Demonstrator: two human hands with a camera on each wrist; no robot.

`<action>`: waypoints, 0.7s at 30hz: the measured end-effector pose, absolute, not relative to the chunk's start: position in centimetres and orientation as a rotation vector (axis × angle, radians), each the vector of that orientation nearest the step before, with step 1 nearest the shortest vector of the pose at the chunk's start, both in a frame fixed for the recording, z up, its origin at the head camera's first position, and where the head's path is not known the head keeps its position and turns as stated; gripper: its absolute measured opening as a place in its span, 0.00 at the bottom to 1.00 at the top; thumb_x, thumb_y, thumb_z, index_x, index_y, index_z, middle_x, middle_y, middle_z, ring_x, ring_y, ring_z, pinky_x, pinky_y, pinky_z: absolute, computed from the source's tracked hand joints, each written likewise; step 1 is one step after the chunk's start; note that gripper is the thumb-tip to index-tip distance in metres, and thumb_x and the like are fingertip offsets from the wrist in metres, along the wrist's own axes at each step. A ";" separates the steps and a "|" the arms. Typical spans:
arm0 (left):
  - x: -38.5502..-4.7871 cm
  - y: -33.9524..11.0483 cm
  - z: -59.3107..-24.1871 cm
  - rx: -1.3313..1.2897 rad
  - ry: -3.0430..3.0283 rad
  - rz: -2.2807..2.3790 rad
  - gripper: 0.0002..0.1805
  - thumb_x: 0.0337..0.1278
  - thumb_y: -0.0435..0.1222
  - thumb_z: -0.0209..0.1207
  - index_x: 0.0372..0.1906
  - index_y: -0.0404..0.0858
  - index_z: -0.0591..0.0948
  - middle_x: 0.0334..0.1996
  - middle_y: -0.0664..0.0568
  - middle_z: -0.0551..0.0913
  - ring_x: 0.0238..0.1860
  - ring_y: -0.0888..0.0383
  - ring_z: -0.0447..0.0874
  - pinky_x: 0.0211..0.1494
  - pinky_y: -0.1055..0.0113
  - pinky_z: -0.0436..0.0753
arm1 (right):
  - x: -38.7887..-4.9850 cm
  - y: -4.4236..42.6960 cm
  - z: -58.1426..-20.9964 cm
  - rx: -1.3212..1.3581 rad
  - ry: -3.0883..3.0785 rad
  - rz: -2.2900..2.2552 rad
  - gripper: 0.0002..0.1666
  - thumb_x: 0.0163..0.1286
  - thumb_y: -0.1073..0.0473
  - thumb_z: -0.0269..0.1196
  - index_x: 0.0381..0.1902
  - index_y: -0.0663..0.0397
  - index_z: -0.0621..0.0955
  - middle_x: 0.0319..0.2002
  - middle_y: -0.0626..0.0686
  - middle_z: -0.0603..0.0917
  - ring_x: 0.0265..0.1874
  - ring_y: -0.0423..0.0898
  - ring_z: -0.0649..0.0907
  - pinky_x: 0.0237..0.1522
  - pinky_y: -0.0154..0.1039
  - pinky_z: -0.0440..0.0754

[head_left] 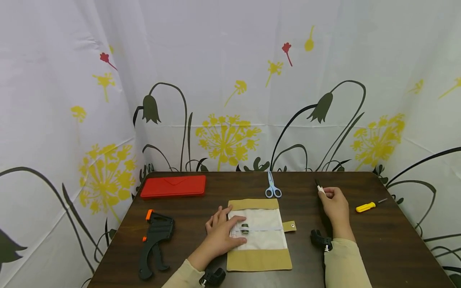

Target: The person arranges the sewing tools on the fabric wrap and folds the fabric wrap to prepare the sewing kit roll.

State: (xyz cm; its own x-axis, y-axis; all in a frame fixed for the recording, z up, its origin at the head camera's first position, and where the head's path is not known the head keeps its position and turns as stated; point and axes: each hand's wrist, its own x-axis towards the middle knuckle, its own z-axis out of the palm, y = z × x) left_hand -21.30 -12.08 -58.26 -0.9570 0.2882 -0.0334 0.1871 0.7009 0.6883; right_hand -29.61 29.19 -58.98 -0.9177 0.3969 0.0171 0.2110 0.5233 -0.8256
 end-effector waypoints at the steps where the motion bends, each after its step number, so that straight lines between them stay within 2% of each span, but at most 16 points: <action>1: -21.3 -12.1 -58.2 0.390 2.769 1.098 0.32 0.53 0.49 0.81 0.66 0.58 0.86 0.86 0.39 0.56 0.88 0.28 0.37 0.75 0.23 0.39 | -29.7 29.2 -58.9 -0.534 -2.510 1.435 0.24 0.81 0.48 0.65 0.63 0.61 0.80 0.47 0.58 0.84 0.41 0.50 0.82 0.41 0.39 0.78; 4: -21.3 -12.1 -58.1 0.393 2.772 1.102 0.32 0.53 0.49 0.82 0.65 0.58 0.86 0.86 0.39 0.57 0.88 0.28 0.37 0.74 0.23 0.39 | -29.8 28.8 -58.6 -0.522 -2.262 1.803 0.26 0.80 0.51 0.68 0.66 0.62 0.78 0.44 0.46 0.83 0.34 0.39 0.83 0.38 0.32 0.80; 7: -21.3 -12.0 -58.1 0.392 2.771 1.101 0.32 0.53 0.48 0.82 0.65 0.58 0.86 0.86 0.38 0.56 0.88 0.28 0.37 0.74 0.23 0.39 | -29.9 27.8 -58.3 -0.425 -1.952 2.188 0.25 0.79 0.58 0.70 0.66 0.64 0.77 0.41 0.41 0.84 0.30 0.35 0.86 0.37 0.30 0.83; 10: -21.2 -12.1 -58.1 0.389 2.772 1.094 0.32 0.53 0.49 0.82 0.65 0.57 0.86 0.86 0.39 0.56 0.88 0.28 0.37 0.75 0.22 0.39 | -30.1 26.2 -58.2 -0.260 -1.739 2.458 0.19 0.79 0.63 0.68 0.63 0.62 0.79 0.39 0.42 0.87 0.31 0.36 0.88 0.37 0.30 0.85; 14: -21.3 -12.1 -58.0 0.384 2.773 1.091 0.32 0.54 0.49 0.81 0.66 0.58 0.86 0.86 0.39 0.57 0.88 0.28 0.38 0.75 0.22 0.39 | -30.3 23.3 -58.3 -0.007 -1.657 2.660 0.10 0.82 0.65 0.64 0.57 0.52 0.82 0.39 0.44 0.89 0.34 0.37 0.90 0.39 0.30 0.88; 21: -21.4 -11.9 -58.2 0.371 2.790 1.063 0.33 0.54 0.50 0.81 0.66 0.57 0.85 0.86 0.39 0.57 0.88 0.28 0.39 0.75 0.22 0.40 | -29.6 19.7 -58.6 0.325 -1.779 2.818 0.12 0.85 0.68 0.57 0.60 0.55 0.80 0.42 0.46 0.90 0.39 0.39 0.91 0.44 0.32 0.90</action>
State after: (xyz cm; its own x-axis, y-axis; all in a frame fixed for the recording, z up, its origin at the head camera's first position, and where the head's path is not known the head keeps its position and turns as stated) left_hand -21.38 -11.95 -58.19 -0.9609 0.2745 -0.0365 0.1806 0.7212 0.6687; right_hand -29.64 19.70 -58.56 -0.9600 -0.2750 0.0525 0.0709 -0.4202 -0.9046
